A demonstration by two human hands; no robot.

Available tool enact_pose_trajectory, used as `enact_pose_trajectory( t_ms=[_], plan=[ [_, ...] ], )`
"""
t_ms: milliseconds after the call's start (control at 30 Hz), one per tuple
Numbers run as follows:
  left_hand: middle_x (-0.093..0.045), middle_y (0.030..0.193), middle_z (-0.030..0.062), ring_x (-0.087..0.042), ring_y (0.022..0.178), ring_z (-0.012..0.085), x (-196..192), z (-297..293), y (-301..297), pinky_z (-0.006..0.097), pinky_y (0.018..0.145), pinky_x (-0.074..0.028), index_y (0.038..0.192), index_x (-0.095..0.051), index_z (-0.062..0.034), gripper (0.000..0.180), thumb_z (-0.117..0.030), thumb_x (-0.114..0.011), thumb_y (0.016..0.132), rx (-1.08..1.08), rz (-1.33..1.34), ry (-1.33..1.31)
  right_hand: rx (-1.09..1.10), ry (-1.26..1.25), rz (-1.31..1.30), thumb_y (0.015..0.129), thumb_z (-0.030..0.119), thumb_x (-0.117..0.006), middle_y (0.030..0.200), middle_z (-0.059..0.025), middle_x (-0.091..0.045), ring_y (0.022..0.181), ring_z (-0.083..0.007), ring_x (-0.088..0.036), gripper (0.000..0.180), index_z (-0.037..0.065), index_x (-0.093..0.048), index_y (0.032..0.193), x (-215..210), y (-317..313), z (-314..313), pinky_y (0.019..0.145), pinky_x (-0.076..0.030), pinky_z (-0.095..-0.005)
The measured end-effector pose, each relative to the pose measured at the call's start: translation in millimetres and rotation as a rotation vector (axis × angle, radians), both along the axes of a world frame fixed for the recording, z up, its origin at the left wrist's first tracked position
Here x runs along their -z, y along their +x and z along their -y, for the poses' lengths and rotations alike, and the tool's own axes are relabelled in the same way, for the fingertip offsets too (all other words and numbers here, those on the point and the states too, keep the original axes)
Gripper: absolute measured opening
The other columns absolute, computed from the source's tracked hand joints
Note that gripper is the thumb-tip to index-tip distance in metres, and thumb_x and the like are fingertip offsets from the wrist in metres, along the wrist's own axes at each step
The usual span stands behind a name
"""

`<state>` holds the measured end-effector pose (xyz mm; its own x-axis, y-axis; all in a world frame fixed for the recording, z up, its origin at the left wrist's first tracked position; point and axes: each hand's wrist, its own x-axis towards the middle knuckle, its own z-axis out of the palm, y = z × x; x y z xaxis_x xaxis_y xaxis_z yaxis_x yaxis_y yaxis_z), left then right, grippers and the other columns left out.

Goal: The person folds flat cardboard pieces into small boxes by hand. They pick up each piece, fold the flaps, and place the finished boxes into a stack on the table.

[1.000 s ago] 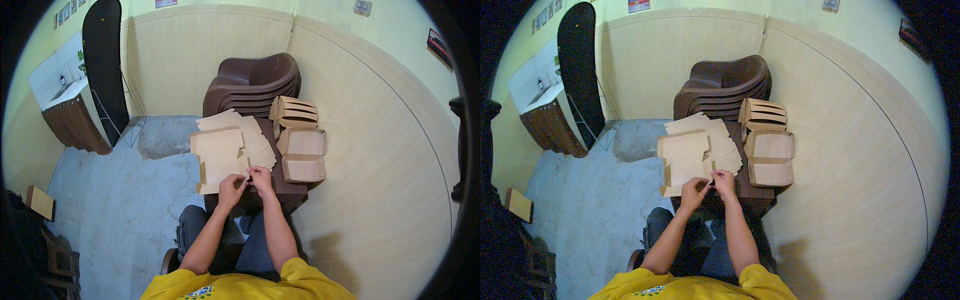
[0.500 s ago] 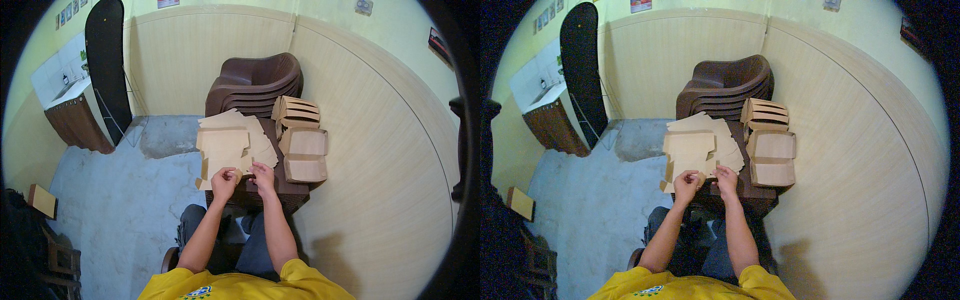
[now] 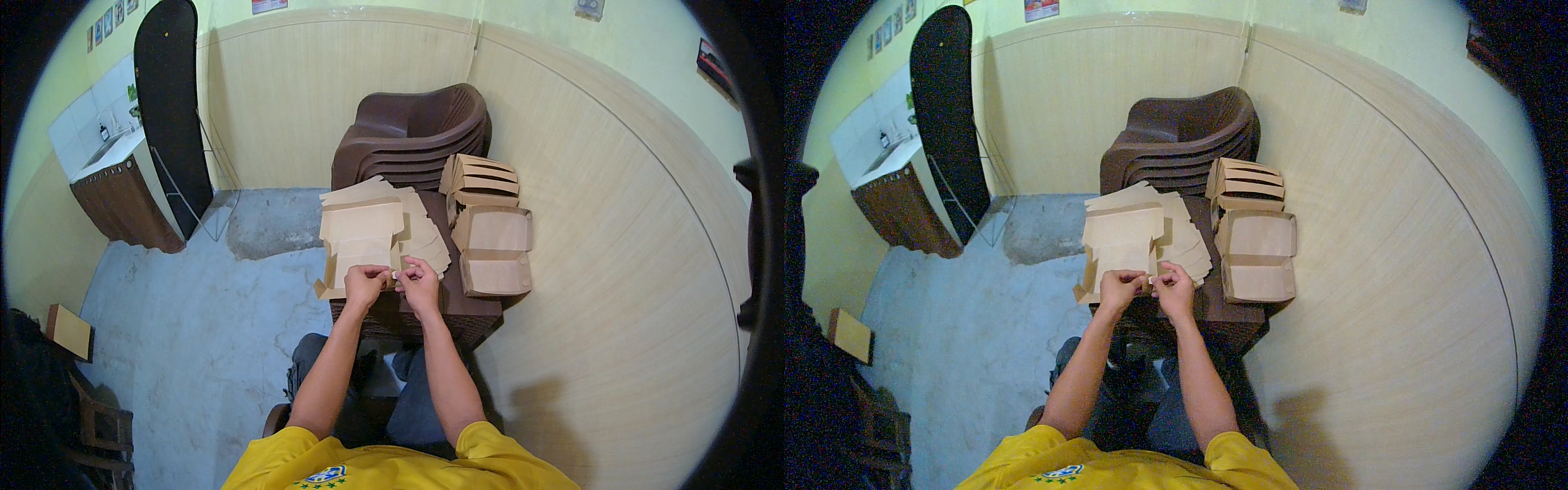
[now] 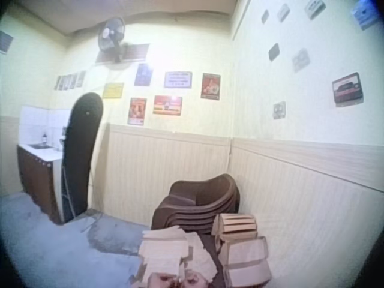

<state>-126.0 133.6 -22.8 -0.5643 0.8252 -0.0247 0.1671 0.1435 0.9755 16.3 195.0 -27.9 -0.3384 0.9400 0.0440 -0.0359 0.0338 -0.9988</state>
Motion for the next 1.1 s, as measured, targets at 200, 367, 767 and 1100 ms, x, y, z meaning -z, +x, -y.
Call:
enact_pose_trajectory(
  t_ms=[200, 367, 767, 1100],
  plan=[
    [-0.082, 0.088, 0.0078, -0.072, 0.073, 0.0127, 8.9, -2.1, -0.1, 0.03, 0.068, -0.059, 0.106, -0.085, 0.0008, 0.014, -0.007, -0.082, 0.095, 0.05, 0.083, 0.006, -0.003, -0.112, -0.081, 0.096, -0.004, -0.075, 0.091, -0.0054, -0.071, 0.08, -0.0129, -0.07, 0.041, -0.003, -0.061, 0.135, 6.9, -0.8, -0.2, 0.068, -0.066, -0.0304],
    [-0.083, 0.092, 0.0116, -0.075, 0.078, 0.0144, 15.4, -4.0, 1.4, 0.03, 0.071, -0.06, 0.106, -0.086, -0.0002, 0.015, -0.008, -0.084, 0.094, 0.061, 0.128, -0.007, 0.019, -0.143, -0.092, 0.095, -0.005, -0.076, 0.089, -0.003, -0.069, 0.078, -0.012, -0.069, 0.039, -0.001, -0.062, 0.131, 9.4, -2.4, -0.4, 0.069, -0.067, -0.0311],
    [-0.081, 0.098, 0.0101, -0.075, 0.083, 0.0155, 8.4, 3.1, -0.6, 0.031, 0.075, -0.063, 0.111, -0.082, 0.003, 0.015, 0.004, -0.074, 0.098, 0.166, 0.228, 0.013, -0.032, -0.213, -0.176, 0.093, -0.005, -0.077, 0.082, 0.0012, -0.063, 0.075, -0.0094, -0.066, 0.04, 0.001, -0.061, 0.129, 2.1, 3.1, 4.2, 0.07, -0.066, -0.0316],
    [-0.082, 0.095, 0.0104, -0.075, 0.082, 0.0148, 21.9, 13.0, 9.1, 0.031, 0.076, -0.062, 0.109, -0.082, 0.0042, 0.016, -0.002, -0.08, 0.095, 0.128, 0.141, 0.058, -0.077, -0.22, -0.173, 0.097, -0.003, -0.076, 0.089, -0.0022, -0.07, 0.082, -0.0115, -0.07, 0.027, 0.0, -0.065, 0.122, 6.9, 12.9, 13.8, 0.076, -0.066, -0.033]
  ],
)
